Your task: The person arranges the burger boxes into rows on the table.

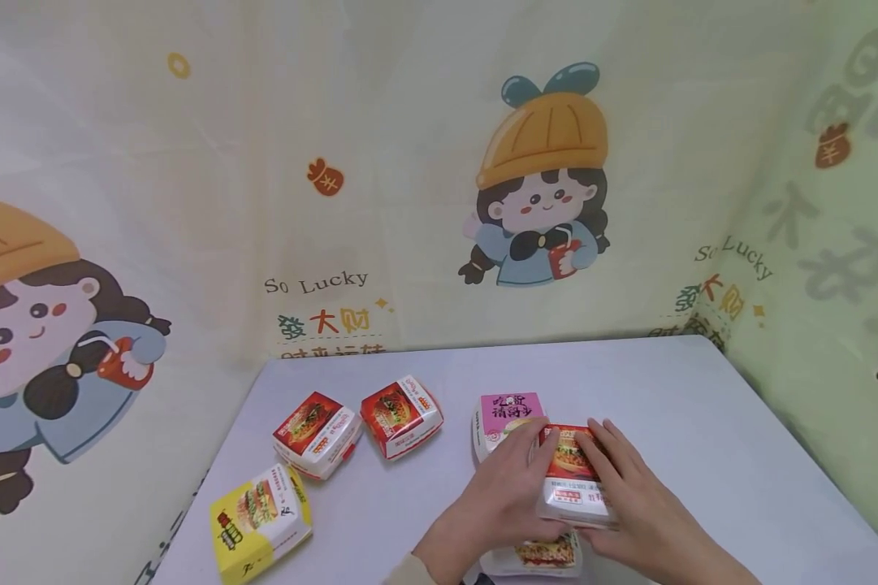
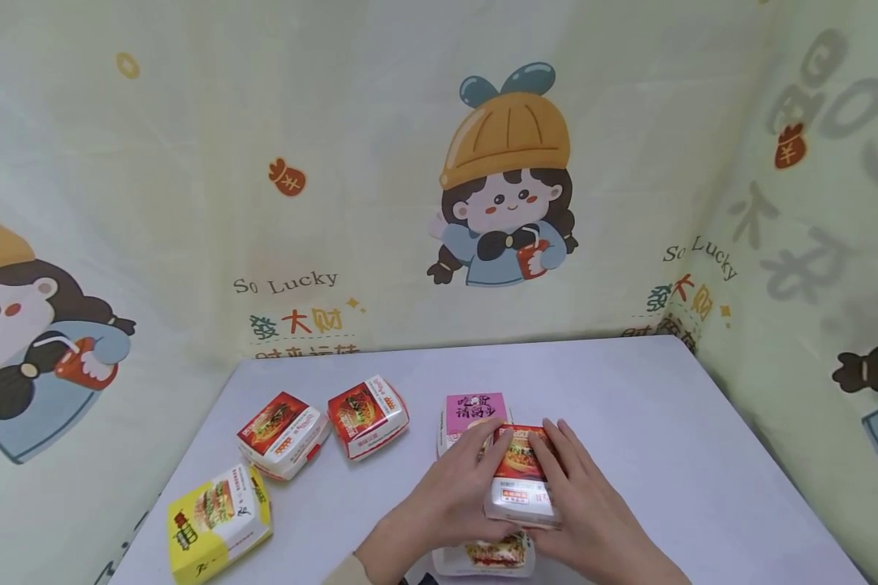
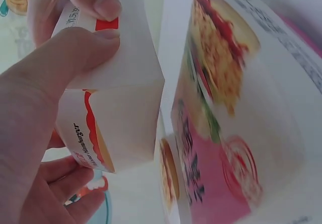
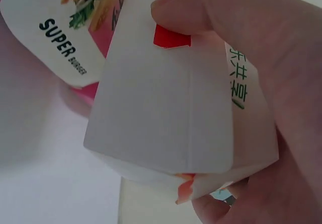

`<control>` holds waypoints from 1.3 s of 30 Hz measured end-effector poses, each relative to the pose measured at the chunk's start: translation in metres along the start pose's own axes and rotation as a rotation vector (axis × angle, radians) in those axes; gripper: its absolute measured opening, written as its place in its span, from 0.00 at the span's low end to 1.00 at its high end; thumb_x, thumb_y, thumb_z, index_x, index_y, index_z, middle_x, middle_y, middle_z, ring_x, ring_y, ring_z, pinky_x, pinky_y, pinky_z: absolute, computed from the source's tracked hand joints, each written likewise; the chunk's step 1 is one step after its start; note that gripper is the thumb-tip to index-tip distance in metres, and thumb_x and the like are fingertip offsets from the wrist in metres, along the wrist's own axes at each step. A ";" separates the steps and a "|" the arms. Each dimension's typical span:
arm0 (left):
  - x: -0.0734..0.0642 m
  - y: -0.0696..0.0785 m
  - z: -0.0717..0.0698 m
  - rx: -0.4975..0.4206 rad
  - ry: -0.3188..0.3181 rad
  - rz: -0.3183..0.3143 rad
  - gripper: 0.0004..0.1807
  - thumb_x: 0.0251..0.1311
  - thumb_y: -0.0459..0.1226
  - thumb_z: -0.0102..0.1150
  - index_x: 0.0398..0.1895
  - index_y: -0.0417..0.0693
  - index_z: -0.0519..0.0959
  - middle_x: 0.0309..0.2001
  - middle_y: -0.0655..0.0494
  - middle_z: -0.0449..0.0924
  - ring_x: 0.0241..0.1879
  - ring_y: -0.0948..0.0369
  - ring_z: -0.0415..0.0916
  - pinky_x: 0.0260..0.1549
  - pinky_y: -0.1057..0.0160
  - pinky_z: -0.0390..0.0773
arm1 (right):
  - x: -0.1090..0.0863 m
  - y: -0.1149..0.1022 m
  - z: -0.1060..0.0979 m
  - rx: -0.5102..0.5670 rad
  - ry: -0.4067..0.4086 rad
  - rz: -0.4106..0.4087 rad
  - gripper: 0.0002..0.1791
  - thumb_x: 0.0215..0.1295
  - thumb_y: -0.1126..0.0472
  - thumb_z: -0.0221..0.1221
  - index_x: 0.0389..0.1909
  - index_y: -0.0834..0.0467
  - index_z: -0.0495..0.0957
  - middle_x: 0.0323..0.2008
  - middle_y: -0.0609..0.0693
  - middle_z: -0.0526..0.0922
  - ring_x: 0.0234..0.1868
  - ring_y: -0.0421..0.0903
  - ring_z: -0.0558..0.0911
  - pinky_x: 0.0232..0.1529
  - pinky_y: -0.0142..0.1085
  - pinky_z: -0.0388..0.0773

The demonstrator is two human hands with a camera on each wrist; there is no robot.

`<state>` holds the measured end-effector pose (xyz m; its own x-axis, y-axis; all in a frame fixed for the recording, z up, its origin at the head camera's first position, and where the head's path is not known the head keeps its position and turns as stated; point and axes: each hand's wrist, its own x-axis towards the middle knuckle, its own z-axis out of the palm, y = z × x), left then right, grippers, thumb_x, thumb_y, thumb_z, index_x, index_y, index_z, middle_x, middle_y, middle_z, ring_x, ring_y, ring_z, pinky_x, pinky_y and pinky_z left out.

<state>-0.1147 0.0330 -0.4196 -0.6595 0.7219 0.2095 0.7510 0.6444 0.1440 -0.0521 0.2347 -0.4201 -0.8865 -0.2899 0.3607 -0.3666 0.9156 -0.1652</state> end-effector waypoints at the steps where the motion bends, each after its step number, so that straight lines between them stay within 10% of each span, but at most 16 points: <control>1: 0.002 0.002 0.000 0.004 0.000 0.002 0.61 0.46 0.66 0.68 0.79 0.50 0.52 0.76 0.52 0.53 0.73 0.59 0.58 0.68 0.63 0.68 | -0.001 0.001 -0.001 0.001 -0.004 0.008 0.61 0.35 0.44 0.78 0.73 0.57 0.61 0.74 0.56 0.59 0.73 0.55 0.58 0.47 0.44 0.85; 14: 0.018 0.028 0.014 0.009 -0.012 -0.007 0.58 0.49 0.67 0.64 0.78 0.51 0.54 0.77 0.55 0.50 0.74 0.61 0.56 0.68 0.65 0.69 | -0.013 0.026 -0.002 -0.055 0.040 -0.001 0.63 0.28 0.48 0.80 0.71 0.57 0.62 0.71 0.56 0.63 0.72 0.51 0.58 0.46 0.42 0.85; 25: 0.027 0.040 0.019 -0.048 -0.176 -0.020 0.56 0.53 0.67 0.61 0.80 0.56 0.48 0.80 0.58 0.44 0.76 0.65 0.51 0.72 0.66 0.62 | -0.028 0.052 0.006 0.015 0.060 -0.025 0.64 0.24 0.51 0.81 0.71 0.58 0.64 0.70 0.51 0.63 0.76 0.36 0.46 0.53 0.11 0.62; 31: 0.033 0.043 0.026 -0.017 -0.212 0.012 0.55 0.53 0.67 0.60 0.79 0.55 0.51 0.78 0.57 0.51 0.76 0.65 0.52 0.72 0.66 0.61 | -0.037 0.062 0.013 0.025 -0.027 0.039 0.62 0.26 0.48 0.81 0.70 0.57 0.63 0.69 0.49 0.62 0.72 0.36 0.47 0.47 0.26 0.79; 37: 0.039 0.051 0.036 0.033 -0.194 0.004 0.56 0.49 0.68 0.64 0.77 0.54 0.55 0.75 0.59 0.58 0.73 0.65 0.58 0.71 0.67 0.62 | -0.046 0.074 0.026 0.077 0.041 -0.026 0.62 0.22 0.53 0.80 0.68 0.61 0.64 0.71 0.48 0.60 0.75 0.25 0.34 0.62 0.07 0.36; 39: 0.041 0.053 0.040 0.048 -0.192 0.005 0.57 0.47 0.69 0.64 0.77 0.54 0.56 0.74 0.59 0.59 0.72 0.66 0.60 0.70 0.67 0.64 | -0.049 0.077 0.029 0.062 0.042 -0.027 0.63 0.21 0.53 0.79 0.69 0.60 0.63 0.71 0.47 0.60 0.76 0.31 0.38 0.64 0.09 0.39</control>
<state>-0.1035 0.1066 -0.4416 -0.6527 0.7573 0.0211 0.7553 0.6483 0.0965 -0.0451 0.3115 -0.4775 -0.8639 -0.3010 0.4037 -0.4082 0.8882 -0.2111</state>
